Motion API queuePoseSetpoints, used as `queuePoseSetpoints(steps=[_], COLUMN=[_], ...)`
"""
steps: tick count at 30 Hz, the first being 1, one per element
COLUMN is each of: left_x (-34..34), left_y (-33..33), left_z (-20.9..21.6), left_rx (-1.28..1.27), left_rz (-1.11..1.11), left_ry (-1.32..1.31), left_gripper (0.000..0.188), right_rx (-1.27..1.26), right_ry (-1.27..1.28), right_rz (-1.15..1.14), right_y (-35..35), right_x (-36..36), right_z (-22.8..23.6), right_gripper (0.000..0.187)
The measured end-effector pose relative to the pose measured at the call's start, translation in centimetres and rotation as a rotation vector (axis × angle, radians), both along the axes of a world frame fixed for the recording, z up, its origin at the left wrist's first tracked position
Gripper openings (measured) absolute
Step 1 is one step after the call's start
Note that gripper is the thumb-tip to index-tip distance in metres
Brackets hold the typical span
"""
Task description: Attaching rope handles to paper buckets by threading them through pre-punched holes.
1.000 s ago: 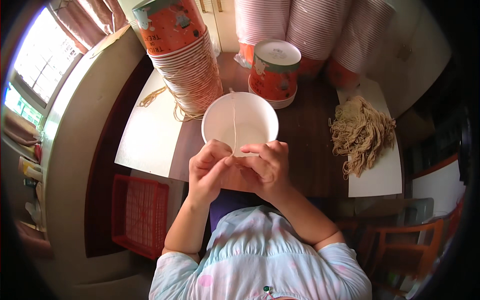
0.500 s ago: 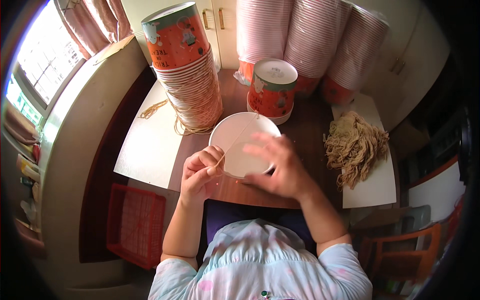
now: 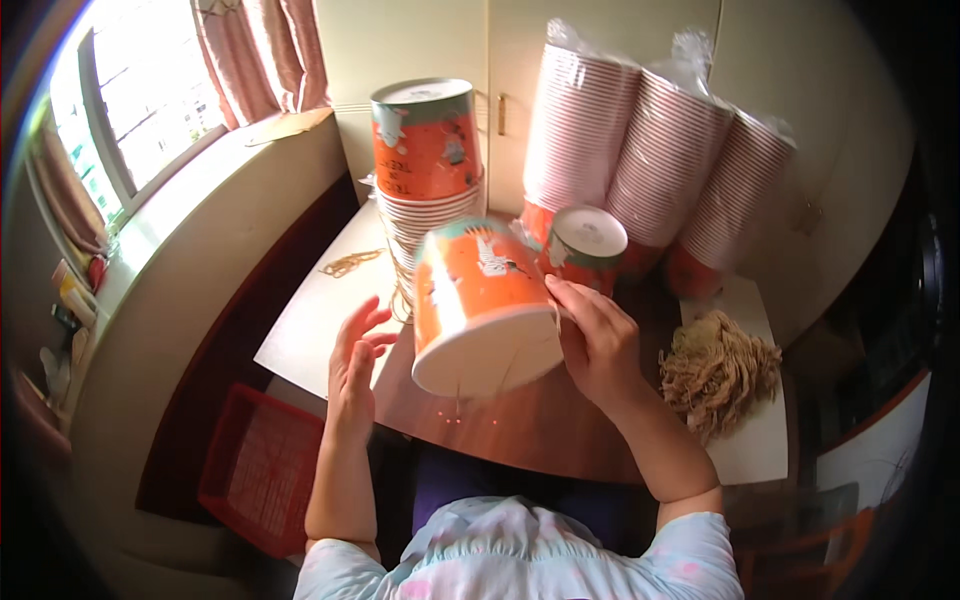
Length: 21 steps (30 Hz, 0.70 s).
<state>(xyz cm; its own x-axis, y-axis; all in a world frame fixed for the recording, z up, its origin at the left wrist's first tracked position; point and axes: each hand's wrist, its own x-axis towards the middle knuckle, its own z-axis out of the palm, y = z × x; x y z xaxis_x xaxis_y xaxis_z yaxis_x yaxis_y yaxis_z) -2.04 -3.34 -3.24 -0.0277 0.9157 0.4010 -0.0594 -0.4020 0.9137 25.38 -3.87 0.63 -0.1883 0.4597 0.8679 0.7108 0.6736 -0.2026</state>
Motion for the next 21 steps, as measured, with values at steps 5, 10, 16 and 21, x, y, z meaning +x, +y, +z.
queuePoseSetpoints(steps=[5,10,16,21], left_x=[-0.1,-2.5,-1.4,2.0], left_y=[3.7,8.6,19.4,22.2], left_z=[7.1,15.0,17.4,14.7], left_rx=[0.327,0.653,0.681,0.483], left_rz=[-0.126,-0.126,0.009,0.136], left_ry=[-0.11,0.11,0.273,0.223], left_gripper=[0.112,0.106,0.111,0.127], right_rx=[0.04,-0.311,-0.388,-0.206], right_ry=[-0.169,0.365,0.227,0.285], right_rz=[0.306,0.785,0.613,0.294], right_y=[1.8,8.8,17.5,21.7], right_x=[-1.7,-5.9,-6.9,-6.5], right_z=[4.4,11.6,15.7,11.8], right_gripper=[0.064,0.066,0.065,0.068])
